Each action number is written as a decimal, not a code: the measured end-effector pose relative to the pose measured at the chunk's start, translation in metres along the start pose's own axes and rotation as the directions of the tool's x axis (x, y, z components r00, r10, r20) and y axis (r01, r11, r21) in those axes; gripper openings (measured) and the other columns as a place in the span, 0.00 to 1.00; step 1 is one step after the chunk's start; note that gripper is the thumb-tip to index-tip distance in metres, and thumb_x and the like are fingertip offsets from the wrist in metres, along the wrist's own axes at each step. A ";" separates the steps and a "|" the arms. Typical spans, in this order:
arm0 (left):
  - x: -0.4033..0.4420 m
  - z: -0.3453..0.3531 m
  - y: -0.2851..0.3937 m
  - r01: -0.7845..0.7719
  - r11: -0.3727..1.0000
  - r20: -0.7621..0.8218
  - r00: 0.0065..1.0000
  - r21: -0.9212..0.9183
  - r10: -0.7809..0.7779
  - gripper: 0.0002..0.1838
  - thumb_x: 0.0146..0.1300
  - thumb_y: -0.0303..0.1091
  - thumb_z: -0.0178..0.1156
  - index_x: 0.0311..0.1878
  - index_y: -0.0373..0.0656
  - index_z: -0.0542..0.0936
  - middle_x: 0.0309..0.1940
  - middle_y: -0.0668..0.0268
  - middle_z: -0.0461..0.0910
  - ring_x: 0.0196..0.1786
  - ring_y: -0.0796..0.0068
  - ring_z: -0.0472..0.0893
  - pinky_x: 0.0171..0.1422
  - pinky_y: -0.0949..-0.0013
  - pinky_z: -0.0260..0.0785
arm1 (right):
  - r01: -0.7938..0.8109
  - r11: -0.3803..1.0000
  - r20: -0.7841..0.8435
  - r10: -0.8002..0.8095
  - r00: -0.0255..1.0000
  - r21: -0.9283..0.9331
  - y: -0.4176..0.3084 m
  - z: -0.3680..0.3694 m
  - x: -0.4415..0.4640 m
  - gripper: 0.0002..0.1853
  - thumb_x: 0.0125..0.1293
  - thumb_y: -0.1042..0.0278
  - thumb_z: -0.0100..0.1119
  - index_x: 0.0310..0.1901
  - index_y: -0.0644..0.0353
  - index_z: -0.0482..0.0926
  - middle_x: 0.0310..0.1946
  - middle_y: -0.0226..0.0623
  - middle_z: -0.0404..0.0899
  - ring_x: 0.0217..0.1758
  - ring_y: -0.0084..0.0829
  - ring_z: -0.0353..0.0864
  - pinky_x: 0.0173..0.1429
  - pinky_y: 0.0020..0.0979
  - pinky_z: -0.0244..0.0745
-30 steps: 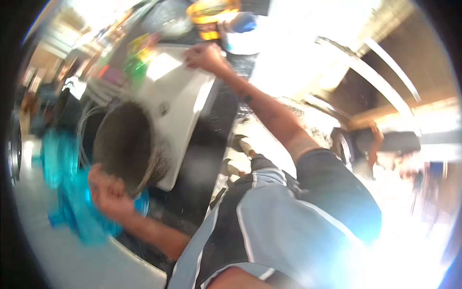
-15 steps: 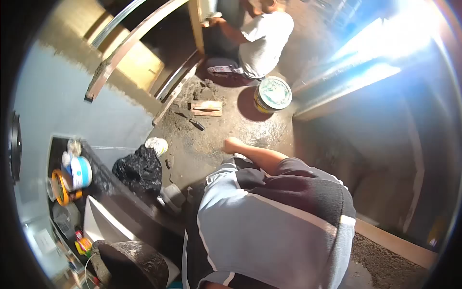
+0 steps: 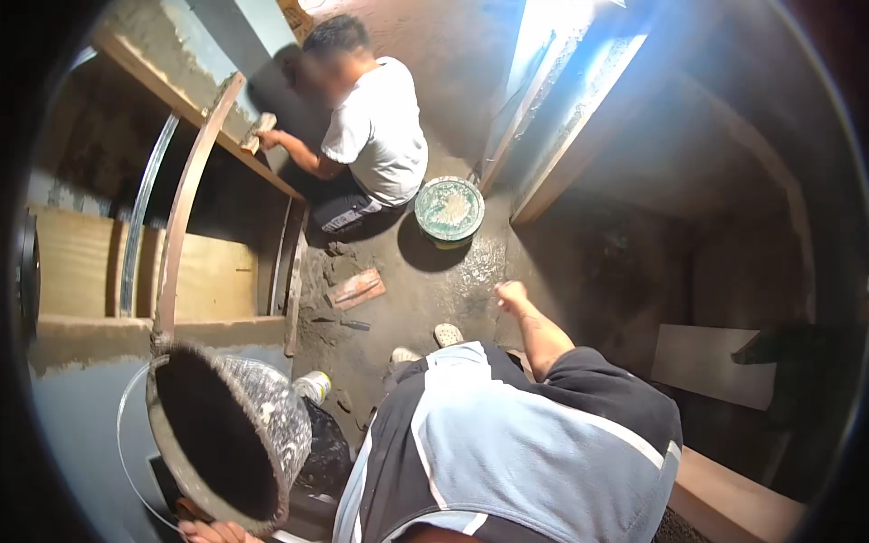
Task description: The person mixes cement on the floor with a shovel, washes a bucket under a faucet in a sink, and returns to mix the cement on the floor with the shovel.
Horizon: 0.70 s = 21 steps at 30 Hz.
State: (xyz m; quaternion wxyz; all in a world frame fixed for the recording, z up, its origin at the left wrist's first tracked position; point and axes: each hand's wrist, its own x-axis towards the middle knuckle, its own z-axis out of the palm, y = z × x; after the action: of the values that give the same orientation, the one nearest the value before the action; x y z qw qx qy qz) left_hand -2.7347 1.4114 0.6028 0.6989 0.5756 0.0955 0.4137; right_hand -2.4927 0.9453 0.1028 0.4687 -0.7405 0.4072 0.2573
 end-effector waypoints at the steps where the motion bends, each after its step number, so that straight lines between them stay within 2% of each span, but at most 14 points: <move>1: 0.025 0.002 -0.013 0.055 0.990 0.216 0.976 -0.132 -0.026 0.05 0.71 0.30 0.46 0.40 0.38 0.65 0.17 0.72 0.57 0.16 0.84 0.54 0.17 0.78 0.45 | 0.126 0.982 -0.040 -0.122 0.992 0.143 -0.014 -0.018 0.006 0.10 0.65 0.61 0.56 0.39 0.58 0.79 0.14 0.34 0.74 0.12 0.26 0.71 0.14 0.31 0.65; 2: 0.046 0.011 -0.024 0.140 0.959 0.425 0.905 -0.245 -0.023 0.05 0.71 0.28 0.45 0.45 0.36 0.63 0.17 0.73 0.54 0.15 0.87 0.51 0.17 0.80 0.43 | 0.315 0.932 -0.164 -0.287 0.944 0.178 -0.016 -0.034 0.039 0.06 0.65 0.67 0.53 0.34 0.57 0.78 0.12 0.31 0.71 0.08 0.24 0.65 0.13 0.28 0.62; 4: 0.090 0.053 -0.044 0.141 0.967 0.470 0.882 -0.214 -0.024 0.05 0.72 0.29 0.44 0.38 0.40 0.62 0.15 0.74 0.56 0.12 0.86 0.50 0.15 0.81 0.45 | 0.502 0.783 -0.459 -0.317 0.830 0.368 -0.056 -0.078 0.052 0.06 0.66 0.74 0.49 0.35 0.58 0.78 0.17 0.28 0.71 0.14 0.20 0.67 0.17 0.22 0.63; 5: 0.112 0.081 -0.053 0.177 0.959 0.576 0.817 -0.223 -0.017 0.03 0.72 0.27 0.44 0.42 0.39 0.62 0.16 0.74 0.54 0.14 0.87 0.50 0.16 0.80 0.44 | 0.556 0.500 -0.499 -0.258 0.827 0.664 -0.098 -0.107 0.011 0.06 0.67 0.73 0.50 0.39 0.59 0.78 0.24 0.29 0.73 0.20 0.17 0.70 0.21 0.21 0.67; 7: 0.148 0.146 -0.072 0.184 0.955 0.649 0.760 -0.231 0.011 0.04 0.72 0.28 0.43 0.45 0.38 0.61 0.17 0.74 0.54 0.13 0.87 0.50 0.15 0.80 0.44 | 0.685 0.619 -0.654 -0.342 0.675 0.384 -0.146 -0.172 -0.046 0.09 0.68 0.69 0.55 0.47 0.61 0.79 0.33 0.30 0.79 0.30 0.18 0.77 0.30 0.20 0.71; 10: 0.205 0.245 -0.100 0.263 0.913 0.745 0.665 -0.311 0.062 0.07 0.73 0.29 0.40 0.49 0.37 0.63 0.16 0.74 0.55 0.12 0.86 0.51 0.14 0.81 0.46 | 0.840 0.524 -0.819 -0.415 0.397 0.141 -0.192 -0.257 -0.065 0.12 0.65 0.68 0.60 0.47 0.63 0.80 0.36 0.31 0.82 0.35 0.17 0.78 0.36 0.20 0.73; 12: 0.236 0.305 -0.111 0.288 0.905 0.699 0.715 -0.313 0.014 0.14 0.74 0.29 0.38 0.59 0.34 0.60 0.17 0.73 0.59 0.13 0.86 0.54 0.14 0.80 0.49 | 0.859 0.498 -0.863 -0.479 0.160 -0.117 -0.227 -0.294 -0.077 0.18 0.62 0.66 0.64 0.50 0.68 0.77 0.46 0.39 0.80 0.46 0.25 0.78 0.53 0.28 0.75; 14: 0.255 0.371 -0.119 0.293 0.882 0.522 0.851 -0.369 -0.065 0.15 0.74 0.28 0.40 0.58 0.34 0.67 0.18 0.74 0.64 0.13 0.84 0.57 0.14 0.77 0.52 | 0.720 0.645 -0.879 -0.466 0.103 -0.257 -0.269 -0.314 -0.101 0.33 0.55 0.54 0.71 0.57 0.67 0.72 0.53 0.47 0.76 0.50 0.35 0.79 0.58 0.35 0.73; 15: 0.230 0.424 -0.120 0.139 0.907 0.356 0.934 -0.398 0.013 0.09 0.74 0.33 0.39 0.45 0.38 0.67 0.16 0.75 0.55 0.12 0.83 0.50 0.14 0.76 0.46 | 0.638 0.716 -0.892 -0.441 0.100 -0.283 -0.284 -0.325 -0.101 0.40 0.51 0.51 0.73 0.61 0.66 0.67 0.57 0.49 0.72 0.56 0.39 0.75 0.62 0.39 0.69; 16: 0.208 0.477 -0.121 -0.030 0.917 0.184 0.977 -0.397 0.111 0.15 0.75 0.38 0.39 0.32 0.41 0.66 0.13 0.77 0.45 0.12 0.83 0.43 0.14 0.74 0.39 | 0.557 0.776 -0.906 -0.413 0.090 -0.298 -0.297 -0.331 -0.093 0.48 0.47 0.48 0.76 0.65 0.65 0.62 0.60 0.52 0.68 0.62 0.43 0.70 0.66 0.43 0.64; 18: 0.259 0.514 -0.141 0.023 0.868 0.529 0.800 -0.496 0.282 0.16 0.74 0.39 0.41 0.38 0.36 0.70 0.12 0.77 0.49 0.11 0.82 0.46 0.13 0.73 0.43 | 0.568 0.737 -0.886 -0.462 0.030 -0.365 -0.315 -0.335 -0.079 0.54 0.44 0.45 0.76 0.67 0.65 0.56 0.64 0.53 0.62 0.66 0.45 0.64 0.69 0.43 0.60; 19: 0.289 0.536 -0.151 -0.087 0.858 0.573 0.709 -0.507 0.410 0.16 0.74 0.42 0.42 0.43 0.36 0.69 0.13 0.75 0.55 0.12 0.82 0.51 0.14 0.73 0.47 | 0.580 0.687 -0.862 -0.505 -0.052 -0.437 -0.326 -0.342 -0.073 0.60 0.42 0.42 0.77 0.69 0.66 0.51 0.67 0.55 0.56 0.70 0.47 0.57 0.72 0.44 0.56; 20: 0.331 0.573 -0.167 -0.453 0.711 0.527 0.477 -0.538 0.703 0.19 0.73 0.44 0.43 0.48 0.35 0.69 0.14 0.72 0.61 0.12 0.82 0.56 0.14 0.74 0.52 | 0.613 0.654 -0.848 -0.528 -0.050 -0.443 -0.330 -0.348 -0.065 0.65 0.39 0.44 0.79 0.70 0.67 0.45 0.70 0.55 0.49 0.74 0.47 0.48 0.75 0.45 0.49; 21: 0.368 0.607 -0.185 -0.706 0.379 0.400 0.146 -0.599 0.905 0.22 0.72 0.46 0.44 0.53 0.34 0.68 0.15 0.70 0.67 0.12 0.82 0.61 0.15 0.74 0.57 | 0.579 0.657 -0.843 -0.529 -0.101 -0.482 -0.333 -0.350 -0.056 0.66 0.39 0.45 0.79 0.71 0.67 0.44 0.71 0.56 0.47 0.75 0.48 0.46 0.76 0.45 0.47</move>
State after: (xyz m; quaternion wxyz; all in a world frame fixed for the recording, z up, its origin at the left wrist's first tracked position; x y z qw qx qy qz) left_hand -2.0424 1.2250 0.7593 0.4100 0.5374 -0.5526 0.4875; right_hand -2.2419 0.7255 0.4567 0.1844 -0.8135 0.2609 -0.4859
